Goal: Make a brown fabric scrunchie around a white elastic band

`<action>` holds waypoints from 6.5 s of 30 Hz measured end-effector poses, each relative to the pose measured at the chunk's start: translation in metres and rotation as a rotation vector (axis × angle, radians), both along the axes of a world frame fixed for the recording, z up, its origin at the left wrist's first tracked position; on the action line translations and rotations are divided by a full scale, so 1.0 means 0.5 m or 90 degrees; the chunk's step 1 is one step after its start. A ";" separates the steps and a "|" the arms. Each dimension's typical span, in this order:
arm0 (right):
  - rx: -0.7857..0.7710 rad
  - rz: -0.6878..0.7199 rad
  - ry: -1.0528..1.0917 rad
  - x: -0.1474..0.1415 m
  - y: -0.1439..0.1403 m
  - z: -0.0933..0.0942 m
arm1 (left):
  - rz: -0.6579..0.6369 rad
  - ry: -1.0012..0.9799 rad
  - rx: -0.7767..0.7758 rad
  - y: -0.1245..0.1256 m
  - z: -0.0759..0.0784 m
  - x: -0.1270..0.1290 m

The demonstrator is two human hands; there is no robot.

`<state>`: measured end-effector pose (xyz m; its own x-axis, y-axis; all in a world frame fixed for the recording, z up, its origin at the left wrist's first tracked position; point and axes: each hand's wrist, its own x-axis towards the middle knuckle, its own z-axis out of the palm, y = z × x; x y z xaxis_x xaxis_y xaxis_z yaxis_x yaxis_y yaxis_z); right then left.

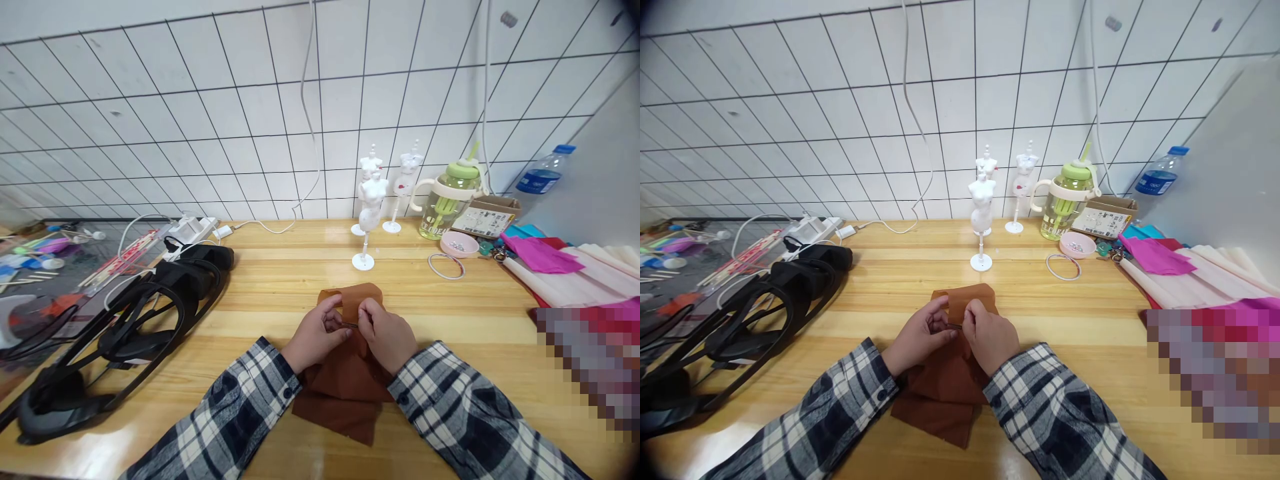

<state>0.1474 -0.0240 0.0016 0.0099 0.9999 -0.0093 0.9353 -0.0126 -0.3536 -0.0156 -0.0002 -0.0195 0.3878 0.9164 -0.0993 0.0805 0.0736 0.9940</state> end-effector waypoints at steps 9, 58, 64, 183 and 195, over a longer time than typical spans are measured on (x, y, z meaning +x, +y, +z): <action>0.043 0.029 0.109 0.009 -0.002 -0.014 | 0.000 -0.007 0.002 -0.001 -0.005 -0.001; 0.055 0.075 0.094 0.117 0.068 -0.041 | -0.281 0.589 0.399 0.048 0.025 -0.074; 0.058 0.097 0.086 0.111 0.070 -0.042 | -0.272 0.607 0.409 0.030 0.038 -0.084; 0.059 0.238 0.010 0.072 0.047 -0.040 | -0.121 0.611 0.428 0.047 0.035 -0.082; 0.036 0.233 0.010 0.071 0.048 -0.046 | -0.048 0.642 0.484 0.025 0.056 -0.066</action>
